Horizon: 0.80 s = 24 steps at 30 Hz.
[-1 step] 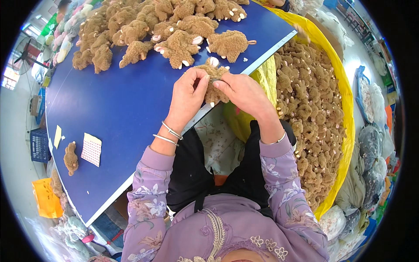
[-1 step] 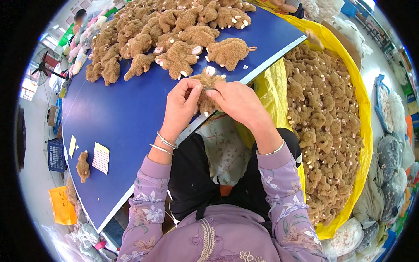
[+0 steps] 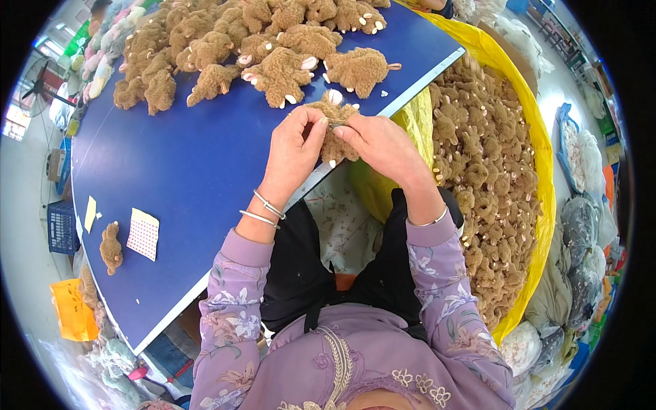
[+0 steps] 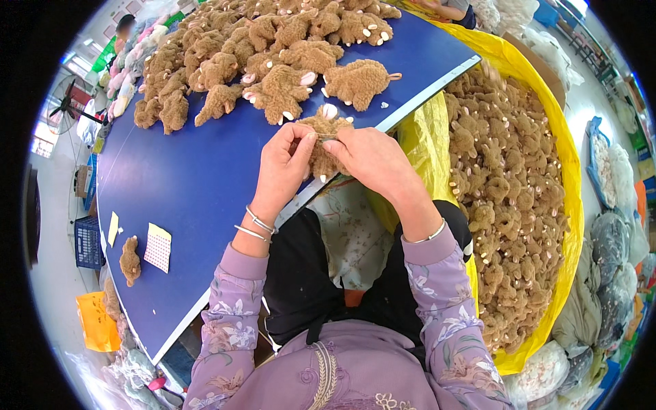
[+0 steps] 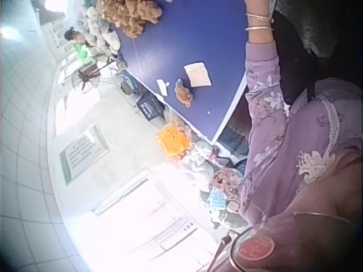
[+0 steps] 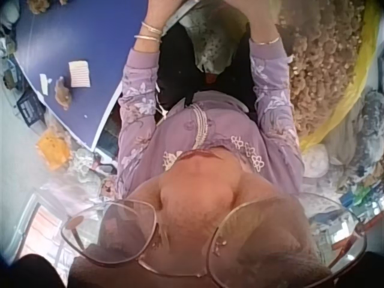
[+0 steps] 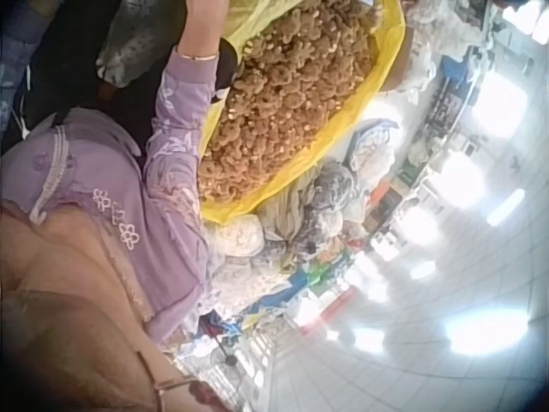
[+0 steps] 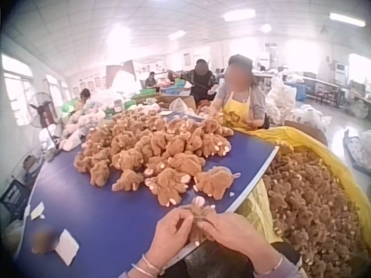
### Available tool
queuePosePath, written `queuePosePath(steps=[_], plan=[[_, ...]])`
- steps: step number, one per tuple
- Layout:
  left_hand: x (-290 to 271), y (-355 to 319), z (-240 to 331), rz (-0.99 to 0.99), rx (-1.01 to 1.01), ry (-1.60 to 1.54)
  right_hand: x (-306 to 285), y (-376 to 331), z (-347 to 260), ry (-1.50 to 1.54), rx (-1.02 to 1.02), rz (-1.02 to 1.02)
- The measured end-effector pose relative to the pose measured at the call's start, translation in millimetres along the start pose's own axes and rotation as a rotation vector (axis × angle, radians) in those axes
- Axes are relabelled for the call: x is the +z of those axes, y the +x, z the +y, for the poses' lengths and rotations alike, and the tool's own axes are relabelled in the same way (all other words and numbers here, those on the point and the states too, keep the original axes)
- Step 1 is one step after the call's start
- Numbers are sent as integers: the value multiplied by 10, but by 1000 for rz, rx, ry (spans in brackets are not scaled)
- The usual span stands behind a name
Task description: The person trims excess fabric from small brown stuffed animals using scissors. They pick up each toy, snip around the edges, and place the finished items on a blue table. The process is repeated for multiple toys.
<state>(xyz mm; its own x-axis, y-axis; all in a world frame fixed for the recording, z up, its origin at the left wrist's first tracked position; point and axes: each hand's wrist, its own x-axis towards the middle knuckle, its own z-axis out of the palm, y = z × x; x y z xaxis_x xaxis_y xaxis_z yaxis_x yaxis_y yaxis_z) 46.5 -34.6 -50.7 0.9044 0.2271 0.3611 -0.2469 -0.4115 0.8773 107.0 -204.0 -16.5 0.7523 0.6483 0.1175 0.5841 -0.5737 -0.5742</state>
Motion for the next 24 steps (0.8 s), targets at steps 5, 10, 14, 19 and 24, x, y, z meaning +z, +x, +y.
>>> queuePosePath(steps=[5,10,14,19,24], plan=[[-1,-2,-1,-8,-19,-18,-16,5,-56,-45,42,-18],[-75,-13,86,17,-156,-253,9,51,-70,-37,33,-11],[-593,-35,408,-1054,-221,-605,-3,69,59,149,35,-11],[-697,74,276,-224,-402,-99,-52,88,28,455,120,323],[-591,26,12,-189,-302,295,75,165,170,354,209,243]])
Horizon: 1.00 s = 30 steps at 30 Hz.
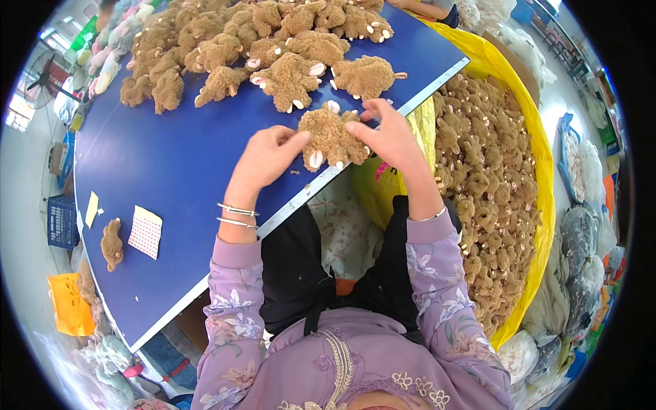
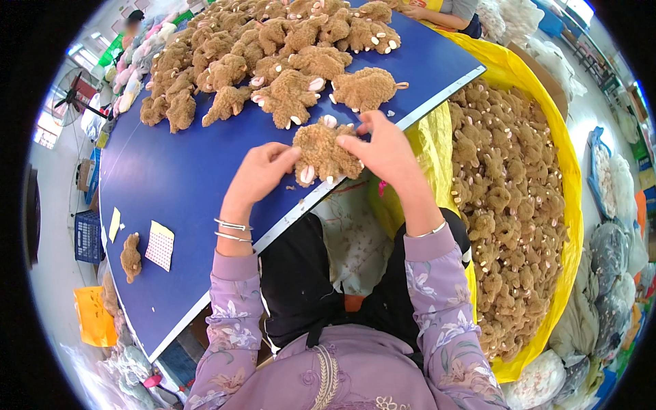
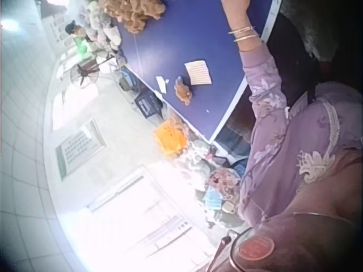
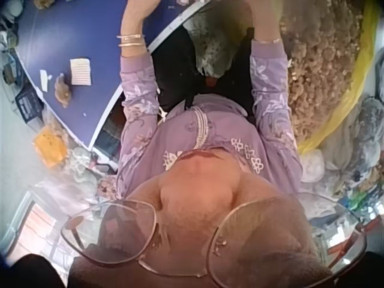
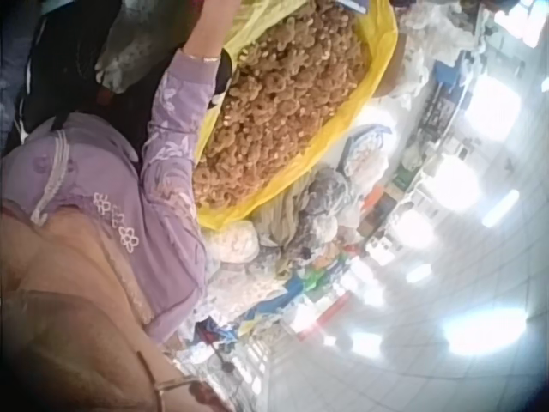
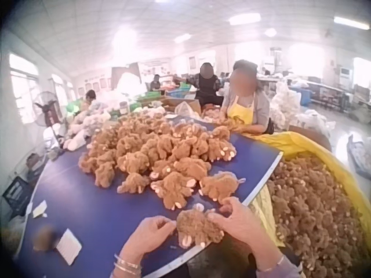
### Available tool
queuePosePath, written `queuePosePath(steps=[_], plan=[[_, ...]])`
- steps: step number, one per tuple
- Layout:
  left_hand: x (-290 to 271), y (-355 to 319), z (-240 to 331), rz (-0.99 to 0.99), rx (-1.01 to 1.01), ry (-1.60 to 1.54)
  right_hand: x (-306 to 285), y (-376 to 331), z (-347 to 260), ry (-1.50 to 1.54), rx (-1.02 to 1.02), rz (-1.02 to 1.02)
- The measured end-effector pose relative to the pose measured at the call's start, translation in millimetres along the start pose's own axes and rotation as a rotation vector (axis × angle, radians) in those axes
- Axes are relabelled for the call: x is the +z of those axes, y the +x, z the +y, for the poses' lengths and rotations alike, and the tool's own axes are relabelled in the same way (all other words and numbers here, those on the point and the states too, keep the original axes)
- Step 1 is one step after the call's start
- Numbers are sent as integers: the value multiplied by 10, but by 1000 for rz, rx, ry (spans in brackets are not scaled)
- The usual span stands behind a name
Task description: The person trims excess fabric from small brown stuffed animals using scissors. They pick up each toy, snip around the edges, and place the finished items on a blue table. The process is repeated for multiple toys.
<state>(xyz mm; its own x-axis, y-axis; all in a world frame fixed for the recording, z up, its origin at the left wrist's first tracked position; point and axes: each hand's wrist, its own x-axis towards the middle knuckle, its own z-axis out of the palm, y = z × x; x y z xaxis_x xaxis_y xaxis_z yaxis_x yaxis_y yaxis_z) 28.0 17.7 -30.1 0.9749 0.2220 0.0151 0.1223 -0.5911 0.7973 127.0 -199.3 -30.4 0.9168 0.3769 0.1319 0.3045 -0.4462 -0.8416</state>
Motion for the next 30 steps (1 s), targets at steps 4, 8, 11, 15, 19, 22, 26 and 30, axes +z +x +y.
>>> queuePosePath(steps=[4,8,11,15,19,22,26,30], plan=[[210,-62,212,-82,116,-211,181,-28,87,170,18,-198],[202,-24,164,-75,50,-537,81,-9,1,329,38,-280],[147,-80,270,-167,-16,-671,37,-49,-68,579,161,-150],[199,-73,249,-170,29,-816,119,-64,-83,790,22,-225],[203,-90,342,-155,11,-1090,181,-78,-45,858,-30,-97],[208,-70,290,-258,-4,-1169,256,-31,-32,1040,-13,56],[268,-105,307,-133,-2,-1140,279,-93,-106,857,-44,74],[260,-101,271,-54,69,-1294,306,-111,-103,1054,78,-179]])
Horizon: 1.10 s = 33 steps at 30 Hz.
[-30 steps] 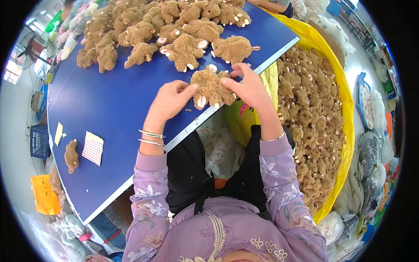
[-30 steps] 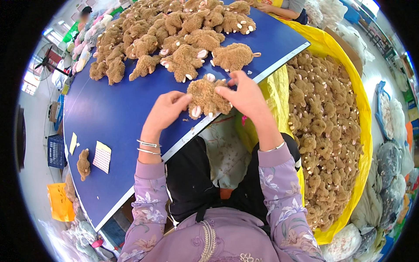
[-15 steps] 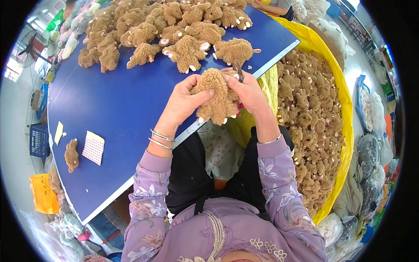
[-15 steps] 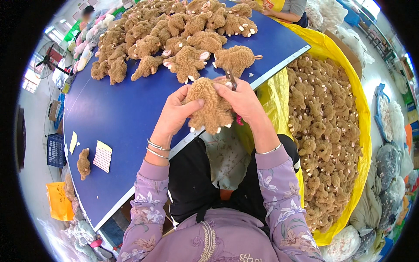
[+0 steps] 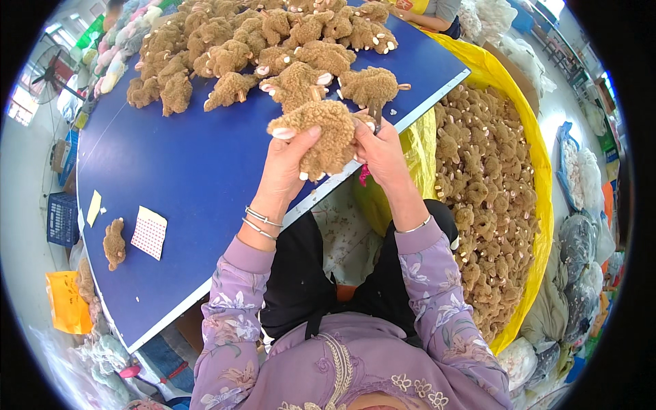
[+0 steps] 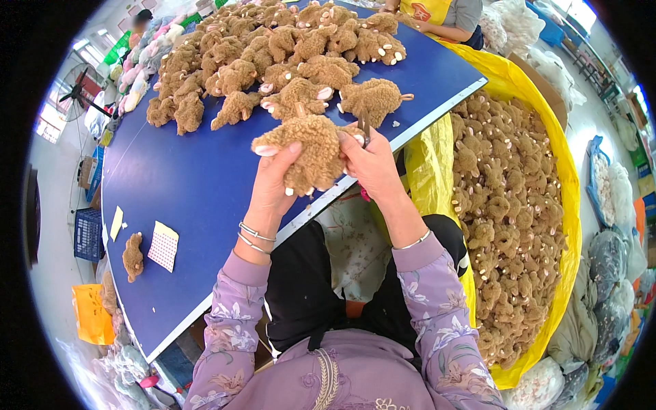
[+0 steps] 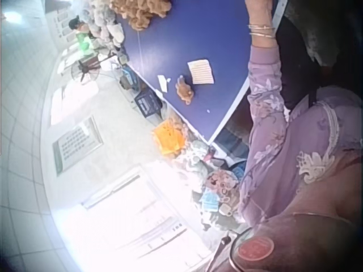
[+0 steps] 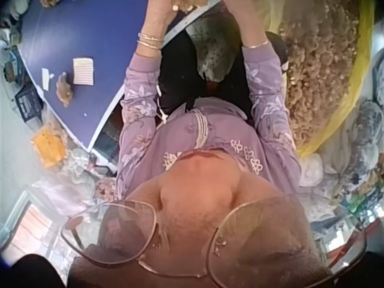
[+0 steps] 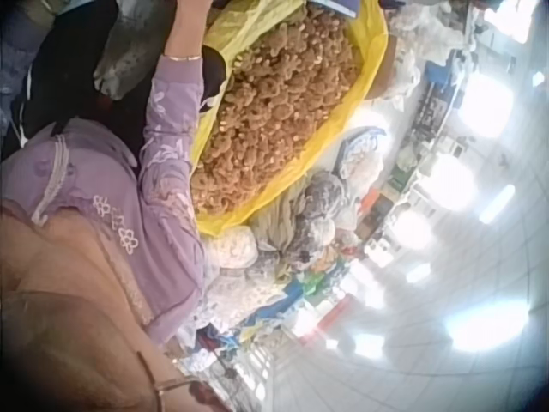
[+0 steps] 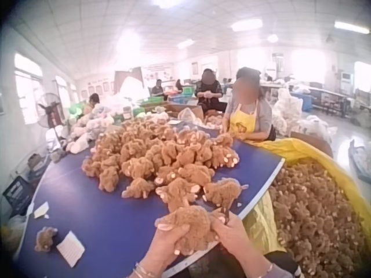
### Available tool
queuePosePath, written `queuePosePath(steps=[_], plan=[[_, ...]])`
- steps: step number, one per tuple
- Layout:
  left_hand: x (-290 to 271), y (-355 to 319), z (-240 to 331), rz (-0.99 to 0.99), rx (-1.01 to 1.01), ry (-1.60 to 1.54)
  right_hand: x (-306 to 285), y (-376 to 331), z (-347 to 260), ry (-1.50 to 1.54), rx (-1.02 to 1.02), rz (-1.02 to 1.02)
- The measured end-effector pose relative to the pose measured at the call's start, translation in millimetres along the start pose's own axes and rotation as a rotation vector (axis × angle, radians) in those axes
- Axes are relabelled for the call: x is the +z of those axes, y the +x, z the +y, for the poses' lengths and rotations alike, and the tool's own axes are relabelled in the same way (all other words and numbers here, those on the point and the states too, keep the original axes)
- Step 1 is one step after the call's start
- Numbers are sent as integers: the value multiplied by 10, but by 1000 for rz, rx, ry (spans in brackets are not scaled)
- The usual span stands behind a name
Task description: The person trims excess fabric from small brown stuffed animals using scissors. They pick up each toy, snip around the edges, and place the finished items on a blue table. The process is repeated for multiple toys.
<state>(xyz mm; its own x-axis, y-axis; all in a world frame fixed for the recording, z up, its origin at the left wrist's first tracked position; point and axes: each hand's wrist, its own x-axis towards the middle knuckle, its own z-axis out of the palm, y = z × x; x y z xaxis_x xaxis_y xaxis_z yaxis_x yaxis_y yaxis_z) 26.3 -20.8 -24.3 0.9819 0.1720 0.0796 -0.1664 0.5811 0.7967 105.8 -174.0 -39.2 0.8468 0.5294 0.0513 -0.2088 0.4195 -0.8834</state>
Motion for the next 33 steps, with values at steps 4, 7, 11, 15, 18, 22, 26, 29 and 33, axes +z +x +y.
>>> queuePosePath(steps=[4,7,11,15,18,22,26,29,33], plan=[[16,-27,4,-12,1,-128,37,74,96,-53,-16,61],[0,-14,21,-11,-14,-159,54,111,159,-70,-74,58],[-142,53,29,2,-90,-184,91,6,9,-141,20,31],[-69,80,-10,64,-205,-172,24,89,-70,-165,-90,87],[-83,86,-54,93,-258,-120,69,55,-146,-414,-83,-14],[15,52,-11,59,-258,-147,-89,95,-102,-484,-40,1],[110,6,-46,55,-68,179,-166,143,-54,-551,-210,176],[75,6,-89,14,-139,319,-182,127,-60,-456,-183,128],[50,-6,-47,-101,-89,279,-122,90,-142,-305,-51,121]])
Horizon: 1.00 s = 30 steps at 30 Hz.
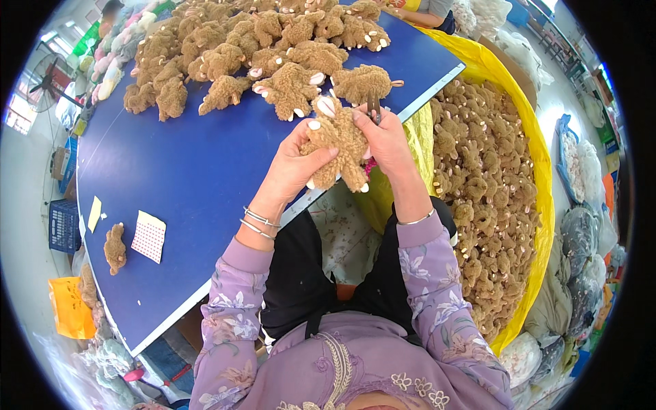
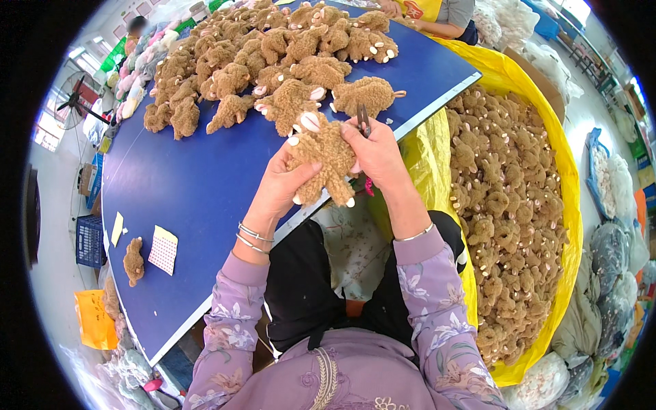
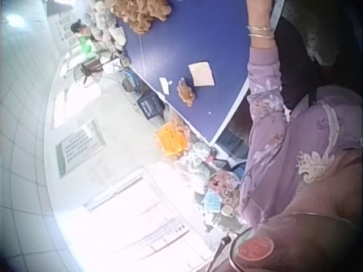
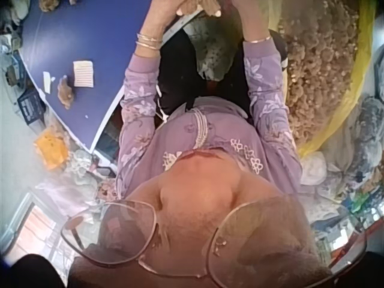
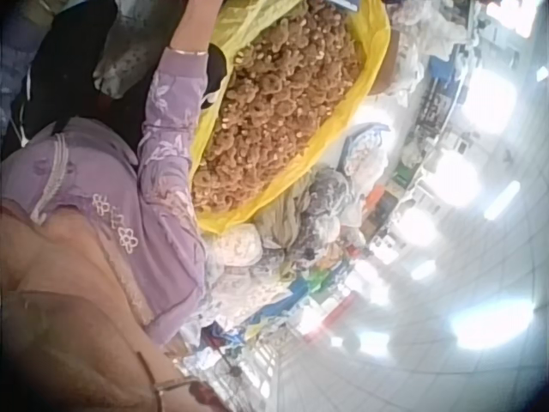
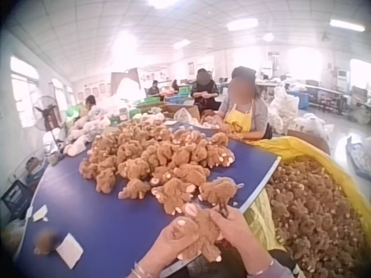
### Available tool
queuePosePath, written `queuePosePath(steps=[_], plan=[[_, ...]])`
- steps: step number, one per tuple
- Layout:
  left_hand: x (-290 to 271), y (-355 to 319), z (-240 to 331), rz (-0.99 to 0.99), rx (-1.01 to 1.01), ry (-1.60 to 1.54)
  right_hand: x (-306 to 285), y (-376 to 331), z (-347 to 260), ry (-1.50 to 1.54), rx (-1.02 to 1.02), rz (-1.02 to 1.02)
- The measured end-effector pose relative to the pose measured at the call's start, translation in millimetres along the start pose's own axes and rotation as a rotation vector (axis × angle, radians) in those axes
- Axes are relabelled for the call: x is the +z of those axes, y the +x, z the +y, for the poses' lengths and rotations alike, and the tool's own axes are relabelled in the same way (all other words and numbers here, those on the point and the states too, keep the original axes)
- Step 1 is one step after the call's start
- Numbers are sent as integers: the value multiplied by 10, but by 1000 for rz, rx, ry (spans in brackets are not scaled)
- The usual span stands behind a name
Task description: The person trims excess fabric from small brown stuffed animals using scissors. They pick up each toy, snip around the edges, and place the finished items on a blue table. The process is repeated for multiple toys.
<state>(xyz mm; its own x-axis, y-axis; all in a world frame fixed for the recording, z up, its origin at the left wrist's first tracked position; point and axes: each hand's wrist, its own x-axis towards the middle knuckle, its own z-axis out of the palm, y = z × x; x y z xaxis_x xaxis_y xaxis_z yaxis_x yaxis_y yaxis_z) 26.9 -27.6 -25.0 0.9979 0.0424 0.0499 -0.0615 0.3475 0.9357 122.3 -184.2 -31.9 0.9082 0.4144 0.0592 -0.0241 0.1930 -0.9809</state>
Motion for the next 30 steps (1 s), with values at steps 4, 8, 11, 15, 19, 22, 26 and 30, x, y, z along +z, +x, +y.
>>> queuePosePath(steps=[4,8,11,15,19,22,26,30], plan=[[19,-11,42,-21,-39,21,-11,8,57,-28,-64,21],[19,5,157,-103,-231,120,10,-33,11,-95,-94,8],[-26,12,4,0,-185,75,56,-27,30,-49,-120,102],[-115,107,28,243,12,-285,-48,10,-42,107,-60,165],[-178,156,-12,363,147,-306,105,-130,-43,-198,-148,16],[-210,188,-50,417,202,-346,247,-255,-19,-307,-247,-104],[-174,168,-17,396,173,-395,415,-332,-43,-511,-385,-157],[-124,162,7,253,105,-387,440,-268,90,-493,-528,-100]])
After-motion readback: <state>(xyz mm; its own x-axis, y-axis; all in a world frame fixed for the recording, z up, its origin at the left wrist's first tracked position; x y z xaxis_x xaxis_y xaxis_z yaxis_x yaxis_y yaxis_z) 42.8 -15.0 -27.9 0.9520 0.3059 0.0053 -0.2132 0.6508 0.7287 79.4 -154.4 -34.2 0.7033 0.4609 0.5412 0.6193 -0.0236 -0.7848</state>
